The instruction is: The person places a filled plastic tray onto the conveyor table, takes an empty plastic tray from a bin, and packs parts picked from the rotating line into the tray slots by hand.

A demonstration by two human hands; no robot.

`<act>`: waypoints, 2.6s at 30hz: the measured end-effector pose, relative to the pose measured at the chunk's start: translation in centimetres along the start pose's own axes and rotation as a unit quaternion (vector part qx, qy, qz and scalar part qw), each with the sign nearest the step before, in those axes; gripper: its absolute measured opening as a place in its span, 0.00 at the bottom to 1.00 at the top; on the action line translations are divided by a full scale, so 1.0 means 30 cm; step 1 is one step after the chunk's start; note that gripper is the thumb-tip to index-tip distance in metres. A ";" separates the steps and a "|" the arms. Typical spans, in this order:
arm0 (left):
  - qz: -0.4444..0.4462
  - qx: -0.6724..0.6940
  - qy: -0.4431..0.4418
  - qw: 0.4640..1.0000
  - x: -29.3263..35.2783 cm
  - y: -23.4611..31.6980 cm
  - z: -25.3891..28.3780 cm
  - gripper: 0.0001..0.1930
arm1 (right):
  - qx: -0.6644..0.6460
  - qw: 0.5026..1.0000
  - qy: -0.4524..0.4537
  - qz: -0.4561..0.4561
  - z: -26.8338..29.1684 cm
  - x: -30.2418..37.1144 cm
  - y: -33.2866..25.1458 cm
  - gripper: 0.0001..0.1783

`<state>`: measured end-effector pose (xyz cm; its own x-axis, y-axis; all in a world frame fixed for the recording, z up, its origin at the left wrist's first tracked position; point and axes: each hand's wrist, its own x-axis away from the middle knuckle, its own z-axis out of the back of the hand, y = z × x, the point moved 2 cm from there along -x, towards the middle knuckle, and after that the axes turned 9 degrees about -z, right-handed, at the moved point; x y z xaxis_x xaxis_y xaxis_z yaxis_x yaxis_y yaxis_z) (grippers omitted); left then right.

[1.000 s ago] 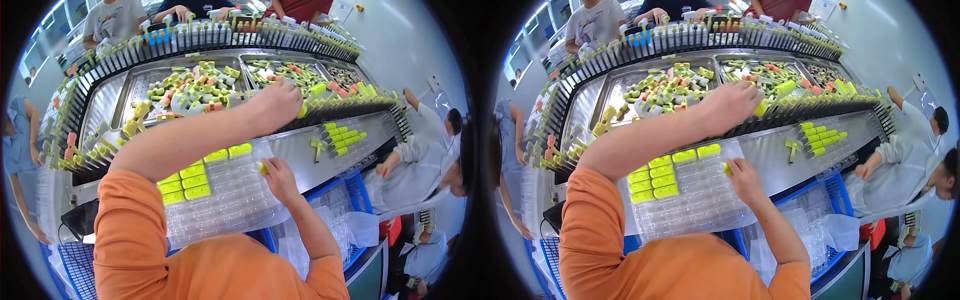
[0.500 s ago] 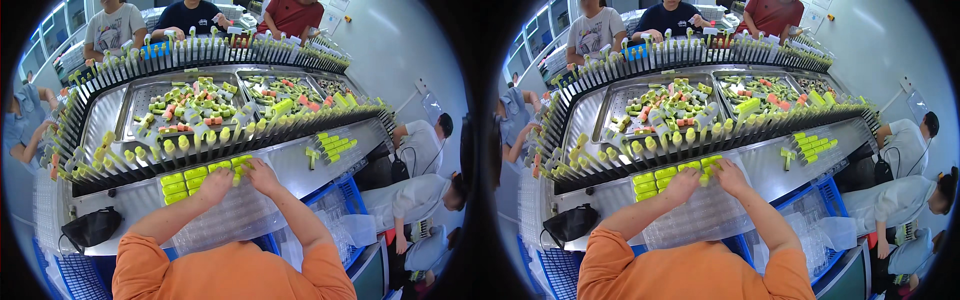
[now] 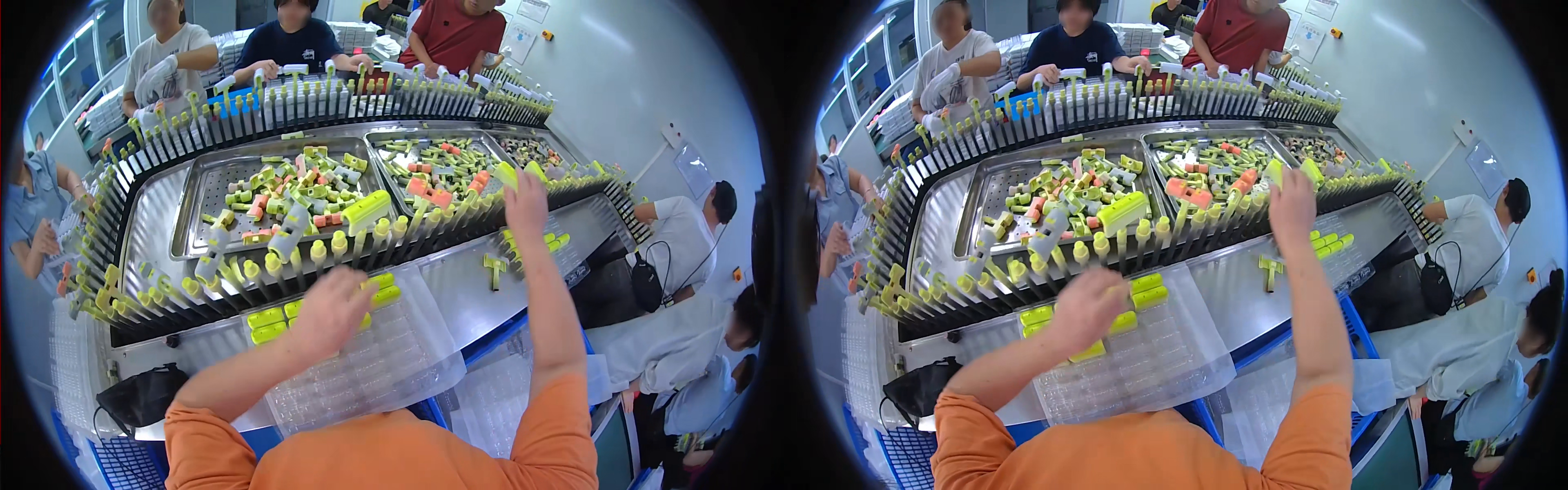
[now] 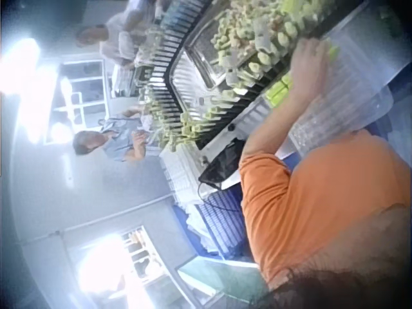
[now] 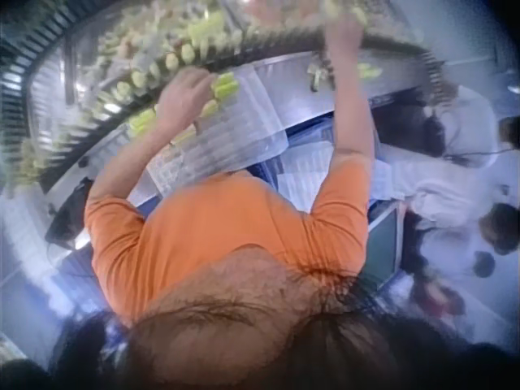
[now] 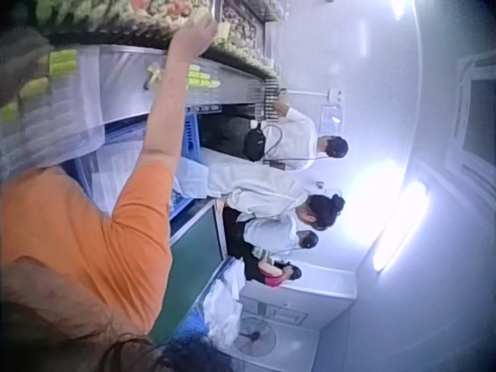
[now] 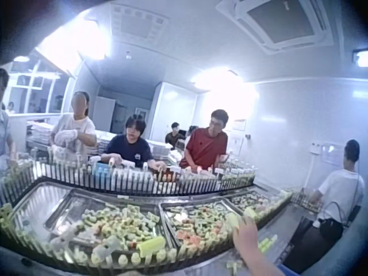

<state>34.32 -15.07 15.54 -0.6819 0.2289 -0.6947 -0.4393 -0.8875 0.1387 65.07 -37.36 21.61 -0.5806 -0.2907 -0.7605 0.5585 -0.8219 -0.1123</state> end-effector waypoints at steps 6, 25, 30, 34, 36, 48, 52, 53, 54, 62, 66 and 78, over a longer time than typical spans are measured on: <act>0.132 -0.112 -0.153 0.973 -0.248 -0.289 0.186 0.19 | 0.108 0.942 -0.309 -0.080 -0.202 -0.230 0.084 0.25; 0.032 -0.214 -0.185 0.959 0.178 -0.096 0.476 0.21 | 0.027 0.951 -0.231 0.205 -0.072 0.005 -0.371 0.25; 0.143 0.046 -0.264 0.953 0.523 0.085 0.264 0.20 | -0.009 0.895 -0.421 0.149 -0.031 -0.095 -0.475 0.27; 0.156 0.042 -0.227 0.961 0.656 0.066 0.146 0.18 | 0.031 0.848 -0.485 0.213 -0.166 -0.125 -0.573 0.29; 0.142 0.027 -0.215 0.966 0.654 0.075 0.136 0.19 | 0.048 0.855 -0.468 0.217 -0.166 -0.089 -0.644 0.26; 0.173 -0.003 -0.158 0.972 0.672 0.096 0.170 0.21 | -0.164 0.922 -0.149 0.318 0.147 0.214 -0.880 0.18; 0.149 -0.010 -0.062 0.987 0.515 0.040 0.301 0.19 | -0.273 0.921 -0.152 0.231 0.228 0.400 -0.840 0.25; 0.119 -0.027 -0.035 0.992 0.431 0.013 0.347 0.20 | -0.282 0.914 -0.163 0.240 0.205 0.449 -0.812 0.25; 0.070 -0.044 0.005 0.997 0.333 -0.020 0.376 0.22 | -0.274 0.915 -0.195 0.221 0.152 0.498 -0.767 0.24; -0.212 -0.228 -0.053 0.949 -0.169 -0.353 0.271 0.18 | -0.219 0.890 -0.338 0.213 -0.042 0.643 -0.696 0.21; -0.123 -0.172 -0.267 0.940 -0.180 -0.443 0.231 0.13 | -0.183 0.885 -0.351 0.246 -0.121 0.686 -0.709 0.21; 0.102 -0.069 -0.422 0.898 0.028 -0.418 0.484 0.17 | -0.171 0.959 -0.157 0.165 0.049 0.356 -0.426 0.09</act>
<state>30.76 2.06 23.47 -0.9661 0.2256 0.1258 -0.2177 -0.9733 0.0734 50.85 -30.69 15.86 -0.4591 -0.6840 -0.5669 0.8726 -0.4670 -0.1432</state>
